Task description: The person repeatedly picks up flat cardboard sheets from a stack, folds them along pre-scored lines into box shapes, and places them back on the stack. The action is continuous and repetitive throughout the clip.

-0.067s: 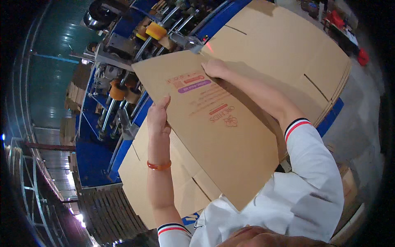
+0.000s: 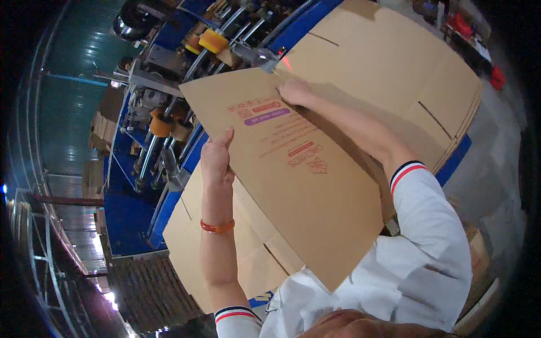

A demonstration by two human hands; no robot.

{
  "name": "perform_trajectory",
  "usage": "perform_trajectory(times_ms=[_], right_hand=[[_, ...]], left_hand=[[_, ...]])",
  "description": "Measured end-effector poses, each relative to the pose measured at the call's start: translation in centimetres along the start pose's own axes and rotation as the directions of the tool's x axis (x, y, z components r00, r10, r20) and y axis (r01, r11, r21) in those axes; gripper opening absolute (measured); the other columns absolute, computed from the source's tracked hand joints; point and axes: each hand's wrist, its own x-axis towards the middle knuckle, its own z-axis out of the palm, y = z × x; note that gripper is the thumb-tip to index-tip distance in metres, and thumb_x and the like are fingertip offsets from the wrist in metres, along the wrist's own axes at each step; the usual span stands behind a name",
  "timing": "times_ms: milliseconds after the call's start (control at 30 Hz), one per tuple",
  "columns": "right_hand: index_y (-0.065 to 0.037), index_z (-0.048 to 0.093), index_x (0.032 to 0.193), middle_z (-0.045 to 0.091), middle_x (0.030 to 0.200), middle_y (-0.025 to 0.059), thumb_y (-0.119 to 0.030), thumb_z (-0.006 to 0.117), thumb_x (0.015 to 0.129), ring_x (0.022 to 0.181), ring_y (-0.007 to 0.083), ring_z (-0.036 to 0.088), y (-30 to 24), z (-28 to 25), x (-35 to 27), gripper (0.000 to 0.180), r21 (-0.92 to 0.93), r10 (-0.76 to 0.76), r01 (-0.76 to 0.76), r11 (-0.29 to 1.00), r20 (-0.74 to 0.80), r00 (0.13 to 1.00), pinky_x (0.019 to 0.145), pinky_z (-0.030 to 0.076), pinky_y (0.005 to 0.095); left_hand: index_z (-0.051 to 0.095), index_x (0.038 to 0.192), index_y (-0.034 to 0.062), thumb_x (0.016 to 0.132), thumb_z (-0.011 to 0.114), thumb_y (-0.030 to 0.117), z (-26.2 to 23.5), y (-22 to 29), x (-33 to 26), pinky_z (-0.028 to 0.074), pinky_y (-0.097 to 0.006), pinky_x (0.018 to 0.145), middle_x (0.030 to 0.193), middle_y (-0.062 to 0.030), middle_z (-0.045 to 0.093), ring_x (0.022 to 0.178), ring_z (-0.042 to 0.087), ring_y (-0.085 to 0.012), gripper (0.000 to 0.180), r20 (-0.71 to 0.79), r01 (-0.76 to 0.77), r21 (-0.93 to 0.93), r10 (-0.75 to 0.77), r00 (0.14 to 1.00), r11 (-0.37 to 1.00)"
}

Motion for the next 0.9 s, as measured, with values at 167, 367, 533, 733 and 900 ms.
perform_trajectory(times_ms=[167, 367, 533, 733, 900], right_hand=[[-0.003, 0.065, 0.102, 0.066, 0.101, 0.0199, -0.024, 0.037, 0.095, 0.094, 0.0408, 0.063, 1.2, 0.9, 0.5, 0.037, 0.125, 0.182, -0.162, 0.979, -0.179, 0.967, 0.083, 0.048, 0.0508], [0.006, 0.056, 0.118, 0.058, 0.115, 0.0297, -0.051, 0.036, 0.094, 0.105, 0.0440, 0.057, 4.6, -0.3, 2.3, 0.065, 0.299, 0.224, -0.214, 0.930, 0.002, 0.975, 0.093, 0.043, 0.0475], [0.010, 0.059, 0.109, 0.060, 0.104, 0.0317, -0.053, 0.032, 0.096, 0.093, 0.0418, 0.062, 3.3, -3.5, -3.2, 0.069, 0.236, 0.136, -0.215, 0.948, 0.312, 0.940, 0.082, 0.050, 0.0481], [0.008, 0.065, 0.101, 0.061, 0.103, 0.0290, -0.065, 0.028, 0.092, 0.097, 0.0400, 0.061, 3.9, -2.7, -10.9, 0.082, 0.205, 0.091, -0.197, 0.959, 0.436, 0.895, 0.088, 0.046, 0.0437], [0.007, 0.065, 0.107, 0.062, 0.110, 0.0251, -0.071, 0.039, 0.086, 0.100, 0.0370, 0.060, 3.4, -2.7, -11.1, 0.084, 0.254, 0.262, -0.351, 0.901, 0.325, 0.909, 0.088, 0.047, 0.0409]], left_hand=[[0.058, 0.112, -0.0067, 0.085, 0.058, 0.008, 2.3, 2.6, 0.5, 0.051, -0.033, 0.078, 0.104, -0.0136, 0.065, 0.090, 0.065, -0.0226, 0.031, 0.006, -0.063, 0.162, 0.063, 0.998, 0.985], [0.051, 0.123, -0.0056, 0.089, 0.055, 0.015, 0.6, 1.1, 1.8, 0.049, -0.036, 0.086, 0.116, -0.0150, 0.061, 0.099, 0.062, -0.0238, 0.041, 0.035, 0.053, 0.120, -0.057, 0.998, 0.991], [0.048, 0.128, -0.0013, 0.094, 0.051, 0.023, -4.0, -3.3, -1.5, 0.047, -0.040, 0.094, 0.122, -0.0153, 0.058, 0.108, 0.059, -0.0277, 0.042, 0.108, 0.214, -0.212, -0.195, 0.975, 0.954], [0.052, 0.124, 0.0003, 0.093, 0.053, 0.021, 0.3, 1.5, -4.0, 0.049, -0.040, 0.090, 0.117, -0.0132, 0.061, 0.103, 0.061, -0.0270, 0.038, 0.003, 0.273, -0.118, -0.274, 0.962, 0.955], [0.048, 0.127, -0.0016, 0.092, 0.052, 0.018, 1.7, 2.3, -3.1, 0.049, -0.039, 0.091, 0.121, -0.0151, 0.059, 0.105, 0.060, -0.0272, 0.041, 0.019, 0.254, 0.033, -0.255, 0.967, 0.967]])
